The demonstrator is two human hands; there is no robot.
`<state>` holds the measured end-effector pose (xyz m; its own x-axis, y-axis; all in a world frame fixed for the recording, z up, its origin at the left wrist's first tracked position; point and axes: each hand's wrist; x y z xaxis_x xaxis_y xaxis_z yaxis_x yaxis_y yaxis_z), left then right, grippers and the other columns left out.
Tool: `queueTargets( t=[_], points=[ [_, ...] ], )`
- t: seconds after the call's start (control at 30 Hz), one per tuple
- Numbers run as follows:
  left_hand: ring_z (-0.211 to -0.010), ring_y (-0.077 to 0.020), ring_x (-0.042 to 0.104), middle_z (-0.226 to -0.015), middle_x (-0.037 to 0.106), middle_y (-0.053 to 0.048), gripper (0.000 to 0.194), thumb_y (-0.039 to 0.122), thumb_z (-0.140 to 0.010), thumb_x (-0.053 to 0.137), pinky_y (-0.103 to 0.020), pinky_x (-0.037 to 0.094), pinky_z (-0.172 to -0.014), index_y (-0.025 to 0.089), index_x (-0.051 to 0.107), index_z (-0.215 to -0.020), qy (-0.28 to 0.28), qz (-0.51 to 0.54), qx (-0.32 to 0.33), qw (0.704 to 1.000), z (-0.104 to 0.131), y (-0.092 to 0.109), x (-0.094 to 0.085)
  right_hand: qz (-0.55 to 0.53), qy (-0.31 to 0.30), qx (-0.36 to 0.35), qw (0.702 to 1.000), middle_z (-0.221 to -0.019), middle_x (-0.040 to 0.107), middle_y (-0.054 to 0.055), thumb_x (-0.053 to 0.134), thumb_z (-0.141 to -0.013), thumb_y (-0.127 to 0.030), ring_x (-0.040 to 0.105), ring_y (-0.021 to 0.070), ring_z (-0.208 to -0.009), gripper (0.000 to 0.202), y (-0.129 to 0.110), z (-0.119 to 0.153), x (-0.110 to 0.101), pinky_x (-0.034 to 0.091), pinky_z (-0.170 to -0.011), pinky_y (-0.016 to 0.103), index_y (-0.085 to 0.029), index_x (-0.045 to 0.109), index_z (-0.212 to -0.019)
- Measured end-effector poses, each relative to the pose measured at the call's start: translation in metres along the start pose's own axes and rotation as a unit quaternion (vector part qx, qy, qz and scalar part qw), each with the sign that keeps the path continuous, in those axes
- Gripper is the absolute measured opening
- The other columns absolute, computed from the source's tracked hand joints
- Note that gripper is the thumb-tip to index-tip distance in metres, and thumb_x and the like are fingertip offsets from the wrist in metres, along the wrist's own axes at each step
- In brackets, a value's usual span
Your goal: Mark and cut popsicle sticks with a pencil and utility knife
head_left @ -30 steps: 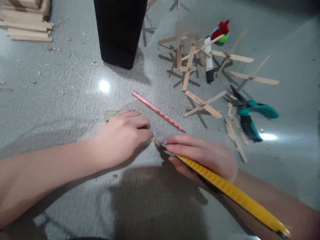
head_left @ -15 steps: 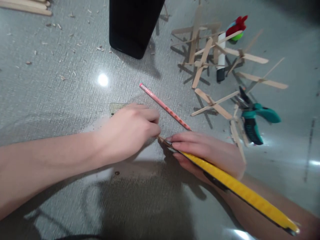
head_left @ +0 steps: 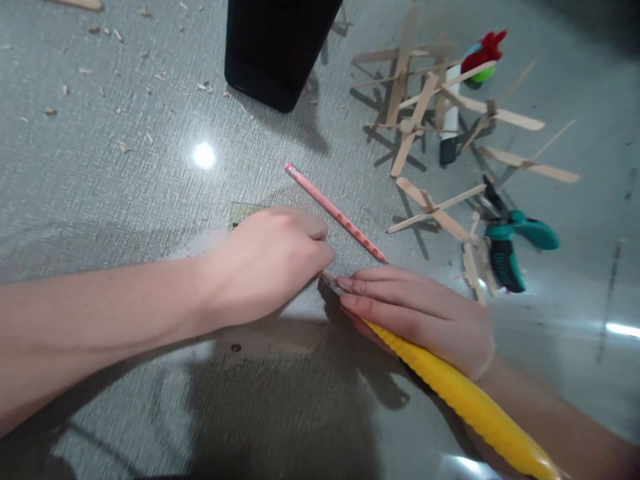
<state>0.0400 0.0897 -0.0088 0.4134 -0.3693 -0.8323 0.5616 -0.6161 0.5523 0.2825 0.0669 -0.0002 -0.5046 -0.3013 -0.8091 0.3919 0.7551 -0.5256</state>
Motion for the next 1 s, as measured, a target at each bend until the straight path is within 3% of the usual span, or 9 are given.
queueTargets(
  t=[0.23,0.47,0.63,0.8,1.0],
  points=[
    [-0.076,-0.0192,0.057,-0.08,0.064,-0.005,0.025,0.01,-0.095,0.048,-0.033,0.047,-0.069,0.015,0.069,-0.081,0.012,-0.009,0.021,1.0,0.001,-0.001,0.0,0.011,0.033,-0.035,0.999,-0.098,0.08,0.003,0.057,-0.101,-0.016,0.077,0.0195,-0.092,0.023,0.009,0.003,0.008,0.067,-0.083,0.031,-0.027,0.071,-0.116],
    [-0.082,-0.0195,0.06,-0.087,0.068,-0.005,0.027,0.005,-0.092,0.047,-0.033,0.049,-0.075,0.015,0.072,-0.088,0.003,-0.01,0.014,1.0,0.004,-0.004,0.001,0.019,0.019,-0.064,0.998,-0.099,0.078,0.009,0.057,-0.1,-0.011,0.071,0.0184,-0.097,0.016,0.008,0.0,0.006,0.064,-0.085,0.03,-0.013,0.069,-0.11],
    [-0.084,-0.0195,0.061,-0.088,0.069,-0.006,0.025,0.007,-0.094,0.048,-0.032,0.05,-0.077,0.015,0.072,-0.092,0.011,-0.01,0.019,1.0,0.006,-0.003,0.001,0.021,0.005,-0.056,0.998,-0.1,0.077,0.007,0.059,-0.098,-0.009,0.069,0.019,-0.1,0.018,0.008,-0.001,0.006,0.063,-0.083,0.034,-0.015,0.069,-0.111],
    [-0.084,-0.0198,0.062,-0.087,0.069,-0.006,0.027,0.009,-0.097,0.047,-0.033,0.05,-0.077,0.015,0.072,-0.091,0.015,-0.01,0.019,1.0,0.006,-0.004,0.001,0.018,0.023,-0.094,0.995,-0.098,0.076,0.008,0.061,-0.096,-0.006,0.068,0.0195,-0.093,0.015,0.009,-0.003,0.012,0.062,-0.076,0.033,-0.012,0.07,-0.106],
    [-0.081,-0.022,0.063,-0.088,0.069,-0.006,0.022,0.015,-0.098,0.05,-0.037,0.05,-0.074,0.015,0.069,-0.089,0.059,-0.041,0.056,0.996,0.01,-0.006,0.003,0.017,0.064,-0.051,0.997,-0.078,0.073,0.008,0.065,-0.095,-0.011,0.065,0.0153,-0.068,0.008,-0.001,-0.006,0.018,0.054,-0.056,0.028,-0.007,0.071,-0.098]
  ],
)
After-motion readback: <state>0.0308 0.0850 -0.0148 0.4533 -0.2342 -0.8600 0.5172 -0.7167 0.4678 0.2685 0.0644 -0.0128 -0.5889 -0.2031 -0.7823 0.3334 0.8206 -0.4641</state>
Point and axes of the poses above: each hand's wrist, its own z-axis away from the middle knuckle, its own x-axis out of the palm, y = z × x
